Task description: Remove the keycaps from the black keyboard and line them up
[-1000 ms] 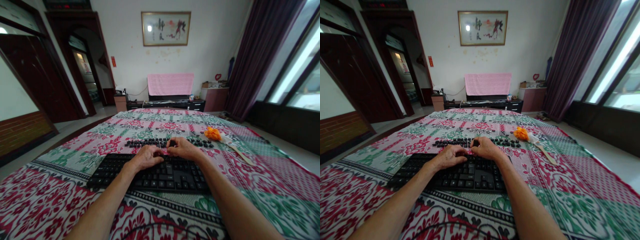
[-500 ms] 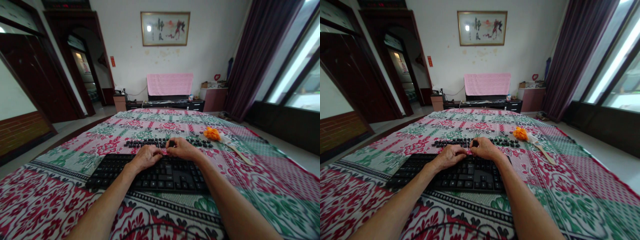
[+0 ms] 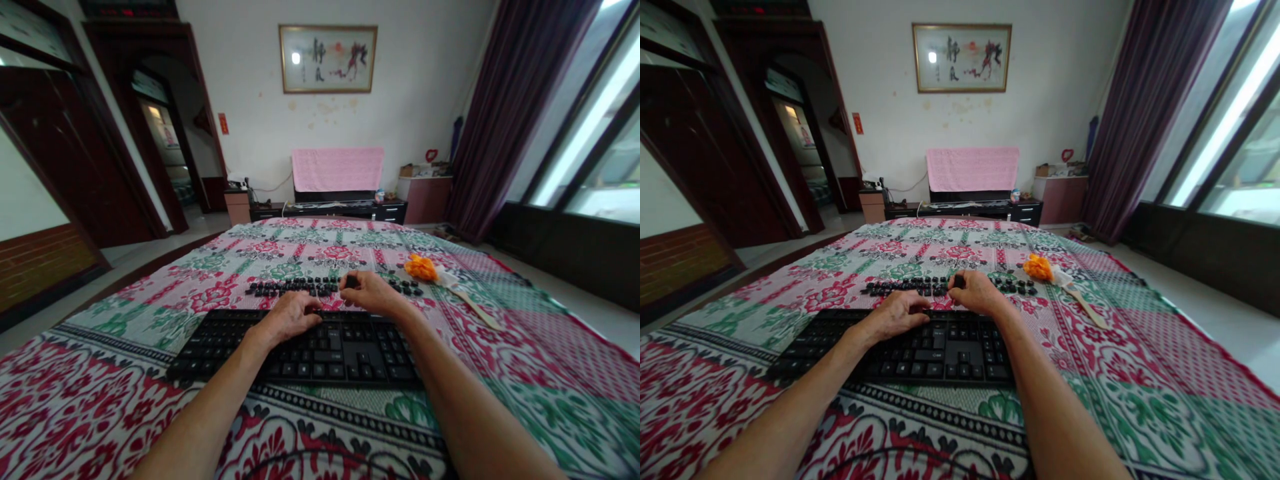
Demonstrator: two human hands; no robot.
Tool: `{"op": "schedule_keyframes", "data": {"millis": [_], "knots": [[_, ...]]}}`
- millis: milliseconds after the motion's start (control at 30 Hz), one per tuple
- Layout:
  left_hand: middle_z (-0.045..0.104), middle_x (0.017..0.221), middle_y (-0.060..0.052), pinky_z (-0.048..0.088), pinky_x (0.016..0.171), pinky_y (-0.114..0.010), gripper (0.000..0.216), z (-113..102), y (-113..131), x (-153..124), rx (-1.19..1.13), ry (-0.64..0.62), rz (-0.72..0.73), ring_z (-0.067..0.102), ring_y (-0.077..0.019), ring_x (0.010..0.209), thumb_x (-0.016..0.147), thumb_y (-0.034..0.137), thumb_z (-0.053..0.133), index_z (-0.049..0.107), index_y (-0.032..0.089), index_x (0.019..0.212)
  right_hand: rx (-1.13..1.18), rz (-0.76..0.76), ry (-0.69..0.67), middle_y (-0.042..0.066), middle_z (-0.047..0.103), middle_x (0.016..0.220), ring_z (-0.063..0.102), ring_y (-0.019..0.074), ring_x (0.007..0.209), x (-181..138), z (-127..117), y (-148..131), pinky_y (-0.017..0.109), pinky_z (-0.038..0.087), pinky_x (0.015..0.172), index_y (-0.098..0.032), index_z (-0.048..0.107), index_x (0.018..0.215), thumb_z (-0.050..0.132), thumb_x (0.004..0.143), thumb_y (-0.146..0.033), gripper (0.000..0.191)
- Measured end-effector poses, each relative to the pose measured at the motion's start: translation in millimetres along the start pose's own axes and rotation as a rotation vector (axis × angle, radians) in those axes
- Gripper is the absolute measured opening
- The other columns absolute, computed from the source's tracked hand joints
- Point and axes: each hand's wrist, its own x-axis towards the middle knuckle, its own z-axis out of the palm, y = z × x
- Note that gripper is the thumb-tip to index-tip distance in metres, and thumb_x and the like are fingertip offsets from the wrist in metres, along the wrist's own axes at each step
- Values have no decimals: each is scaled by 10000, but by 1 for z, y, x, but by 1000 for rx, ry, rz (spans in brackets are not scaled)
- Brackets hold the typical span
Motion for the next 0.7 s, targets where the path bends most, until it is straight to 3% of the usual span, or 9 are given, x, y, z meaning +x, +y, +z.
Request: {"op": "schedule_keyframes", "data": {"millis": [300,433,700], "knots": [[608,757,-6,384,646,-213,195,0,5,3,-8,59,-13,547,-127,710,708,290,540,658,204,837,-247,17,126,-4,591,555,538,113,538,-1,-11,9,200,387,528,-160,586,730,501,643,-187,125],[636,761,-7,384,632,-222,221,-1,9,26,15,69,-50,559,-136,706,699,309,537,667,205,846,-367,9,166,1,601,585,536,113,555,-2,-13,7,200,379,548,-164,610,734,509,650,-187,133],[664,739,-9,395,608,-218,238,16,11,76,156,-37,-118,584,-146,690,680,313,526,676,230,846,-421,42,208,29,637,657,562,131,618,-3,-14,18,199,385,582,-168,653,762,523,658,-198,168]]}}
